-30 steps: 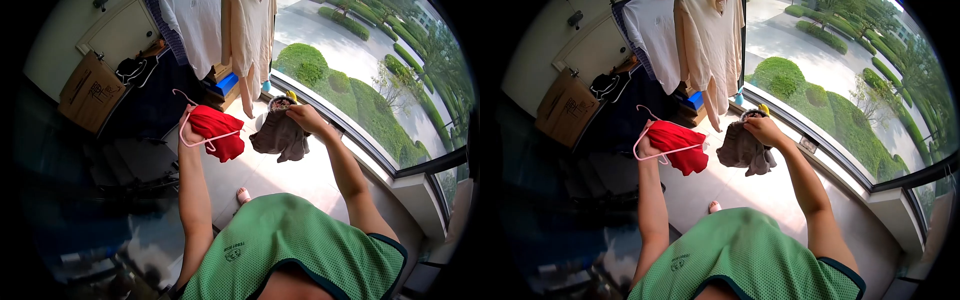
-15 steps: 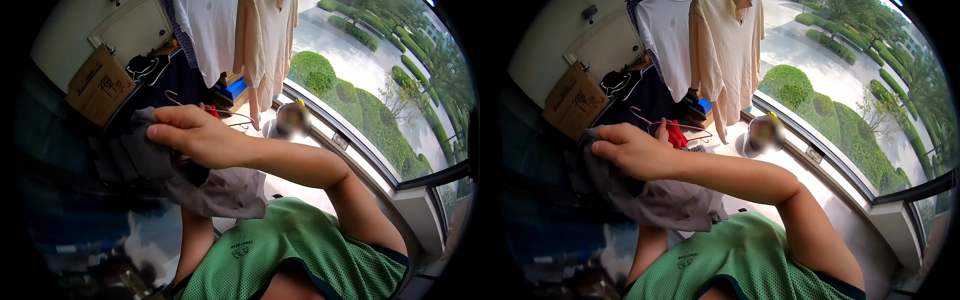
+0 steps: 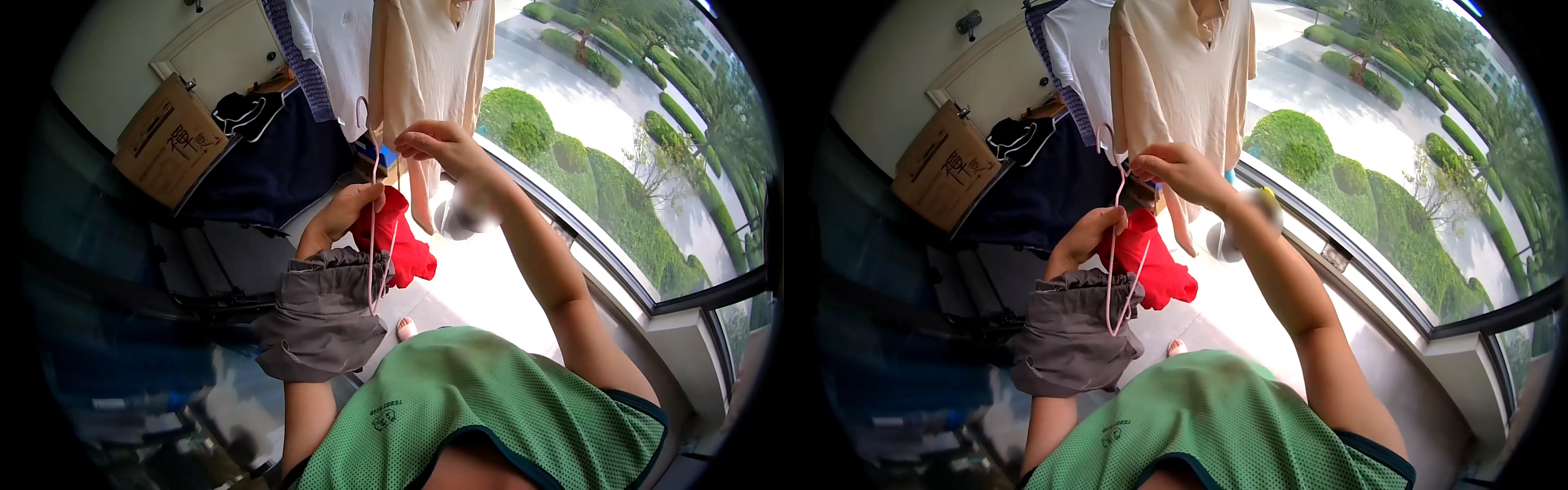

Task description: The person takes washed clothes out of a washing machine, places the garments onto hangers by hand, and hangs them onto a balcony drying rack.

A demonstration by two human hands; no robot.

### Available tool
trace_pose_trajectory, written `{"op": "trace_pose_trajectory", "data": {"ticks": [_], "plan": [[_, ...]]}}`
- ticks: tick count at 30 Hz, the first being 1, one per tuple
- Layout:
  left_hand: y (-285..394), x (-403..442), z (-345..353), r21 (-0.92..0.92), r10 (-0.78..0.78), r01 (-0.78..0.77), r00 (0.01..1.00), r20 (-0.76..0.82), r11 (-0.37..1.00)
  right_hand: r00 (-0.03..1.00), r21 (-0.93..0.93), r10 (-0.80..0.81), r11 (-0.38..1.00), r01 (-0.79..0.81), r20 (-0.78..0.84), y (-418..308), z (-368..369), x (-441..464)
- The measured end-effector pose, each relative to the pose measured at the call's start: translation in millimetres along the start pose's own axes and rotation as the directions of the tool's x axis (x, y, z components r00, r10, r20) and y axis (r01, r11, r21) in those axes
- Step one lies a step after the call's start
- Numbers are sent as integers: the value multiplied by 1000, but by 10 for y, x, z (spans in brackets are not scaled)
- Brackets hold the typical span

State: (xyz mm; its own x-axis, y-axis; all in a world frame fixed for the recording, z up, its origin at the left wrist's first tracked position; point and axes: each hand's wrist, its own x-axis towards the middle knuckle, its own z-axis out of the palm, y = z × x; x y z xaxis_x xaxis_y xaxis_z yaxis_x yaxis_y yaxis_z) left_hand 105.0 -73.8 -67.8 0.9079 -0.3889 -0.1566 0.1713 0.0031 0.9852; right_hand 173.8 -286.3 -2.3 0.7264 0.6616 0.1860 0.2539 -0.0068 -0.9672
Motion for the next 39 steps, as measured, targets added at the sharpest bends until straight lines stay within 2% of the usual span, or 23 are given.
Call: {"op": "trace_pose_trajectory", "data": {"ticks": [1, 2, 3, 4, 5, 6, 8, 9, 12, 14, 16, 19, 22, 24, 26, 30, 32, 33, 34, 36, 37, 38, 39], "plan": [[23, -12, 12, 3, -4, 4, 1000, 9, 1000, 1000, -86, 2, 996, -5, -29, 193, -75, 43], [79, -37, 43, 77, -27, 18, 993, 114, 997, 998, -171, 2, 985, -12, -59, 356, -115, 59], [138, -57, 87, 150, -56, 24, 975, 215, 988, 996, -295, -58, 955, 36, -65, 451, -109, 59], [212, -78, 146, 151, -61, 27, 973, 222, 988, 991, -414, -117, 907, 81, -62, 547, -71, 80], [287, -102, 220, 198, -99, 43, 955, 280, 979, 976, -433, -207, 888, 156, -71, 729, -41, 148], [315, -112, 258, 244, -140, 57, 932, 334, 968, 976, -430, -202, 890, 151, -76, 663, -33, 132], [281, -111, 240, 275, -135, 40, 932, 335, 961, 975, -106, 94, 992, -73, 203, 459, -16, 101], [278, -128, 212, 299, -173, 73, 931, 323, 951, 970, -168, 138, 980, -104, 202, 499, -5, 112], [207, -183, 93, 308, -235, 143, 928, 290, 941, 950, -149, 168, 980, -132, 262, 574, -1, 65], [184, -255, 56, 341, -210, 145, 964, 163, 929, 954, -231, 157, 968, -97, 256, 557, -26, 6], [-8, -282, -114, 319, -150, 113, 984, 95, 941, 939, -222, 247, 956, -194, 241, 482, -135, -86], [-100, -402, -276, 62, -113, 121, 987, -117, 991, 976, -27, 205, 979, -203, 75, 567, -354, -232], [-157, -434, -292, 126, -17, 43, 980, -200, 991, 945, 342, 167, 938, -65, -280, 469, -383, -251], [-21, -431, -195, 71, -49, 63, 981, -190, 996, 940, 401, 204, 912, -82, -272, 561, -457, -225], [148, -396, -54, 185, -54, 71, 994, -92, 980, 918, 505, 143, 860, 69, -370, 538, -342, -200], [227, -254, 21, 347, -78, 75, 997, -5, 935, 810, 438, -18, 834, 335, -585, 338, -86, -56], [300, -197, 83, 525, -110, 62, 992, 61, 849, 817, 451, -60, 809, 376, -573, 273, -51, 10], [332, -169, 109, 631, -79, 9, 993, 84, 776, 836, 530, -57, 750, 397, -546, 256, -23, 56], [374, -159, 133, 632, -81, 10, 993, 84, 775, 854, 604, -56, 683, 411, -518, 248, 12, 110], [491, -160, 184, 769, -75, 25, 997, 30, 639, 870, 609, -65, 689, 393, -489, 327, 53, 162], [507, -182, 175, 830, 28, -41, 999, 31, 556, 899, 606, -26, 730, 316, -438, 367, 62, 165], [544, -204, 228, 833, 27, -38, 999, 27, 553, 923, 598, 16, 766, 236, -385, 416, 44, 136], [604, -237, 267, 911, 80, 17, 995, -55, 412, 925, 528, 45, 831, 175, -377, 470, 7, 115]]}}
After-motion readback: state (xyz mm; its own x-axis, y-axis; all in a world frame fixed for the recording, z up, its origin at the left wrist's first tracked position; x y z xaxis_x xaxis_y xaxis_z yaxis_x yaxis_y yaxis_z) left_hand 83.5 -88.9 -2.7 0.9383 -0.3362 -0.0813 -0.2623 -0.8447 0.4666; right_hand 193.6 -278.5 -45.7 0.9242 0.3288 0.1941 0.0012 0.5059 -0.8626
